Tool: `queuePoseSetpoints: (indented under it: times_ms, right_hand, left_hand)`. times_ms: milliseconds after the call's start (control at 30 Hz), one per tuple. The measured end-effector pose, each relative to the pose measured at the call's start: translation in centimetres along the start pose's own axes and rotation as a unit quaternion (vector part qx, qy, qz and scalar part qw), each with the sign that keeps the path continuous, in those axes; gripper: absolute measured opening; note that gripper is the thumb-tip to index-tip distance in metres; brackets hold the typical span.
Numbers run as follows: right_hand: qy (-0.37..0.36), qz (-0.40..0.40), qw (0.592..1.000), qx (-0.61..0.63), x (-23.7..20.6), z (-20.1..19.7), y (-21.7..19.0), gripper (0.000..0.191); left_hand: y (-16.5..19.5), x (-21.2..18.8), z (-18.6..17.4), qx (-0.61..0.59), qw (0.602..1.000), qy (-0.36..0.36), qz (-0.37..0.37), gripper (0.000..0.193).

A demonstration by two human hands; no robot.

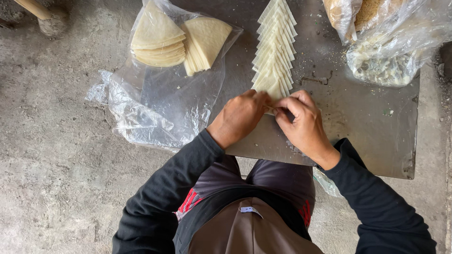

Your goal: The person repeatedly scoops a grainy filling into triangular pastry sheets using a small spoon, then folds and seals each sheet into a samosa. The finished samosas are stacked on the metal table.

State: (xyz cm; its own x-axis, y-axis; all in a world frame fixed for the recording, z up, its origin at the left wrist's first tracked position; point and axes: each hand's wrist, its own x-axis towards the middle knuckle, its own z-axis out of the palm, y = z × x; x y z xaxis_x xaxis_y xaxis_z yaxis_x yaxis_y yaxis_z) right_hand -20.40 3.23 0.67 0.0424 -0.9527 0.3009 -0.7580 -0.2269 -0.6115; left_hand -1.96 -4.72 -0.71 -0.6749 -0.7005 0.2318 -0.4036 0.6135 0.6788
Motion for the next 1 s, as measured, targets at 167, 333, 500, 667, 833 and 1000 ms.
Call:
queuePoseSetpoints:
  times_ms: [167,333,500,667,833,1000]
  right_hand:
    - [-0.036,-0.008,0.999,-0.001,0.2,-0.3,-0.8,0.007]
    - [-0.048,-0.065,0.994,-0.073,-0.3,-0.4,-0.6,0.011]
    - [-0.029,-0.074,0.994,-0.075,-0.3,0.0,0.4,0.011]
    - [-0.05,-0.071,0.995,-0.057,0.1,0.0,1.0,0.018]
    - [-0.072,-0.06,0.994,-0.061,0.5,-0.2,1.0,0.013]
    - [-0.025,-0.066,0.993,-0.094,0.3,0.2,0.9,0.01]
  left_hand:
    - [-0.4,1.1,-0.9,-0.104,0.992,-0.024,-0.073,0.028]
    - [-0.7,0.2,-1.0,-0.06,0.998,0.029,0.006,0.014]
    - [-1.4,-0.7,-0.8,-0.028,0.997,-0.004,0.066,0.02]
    - [-0.9,0.3,0.1,0.012,0.999,-0.019,-0.029,0.018]
    - [-0.8,1.8,-0.5,-0.024,0.995,-0.072,-0.068,0.017]
    - [-1.5,1.0,-1.9,-0.126,0.992,-0.026,-0.001,0.017]
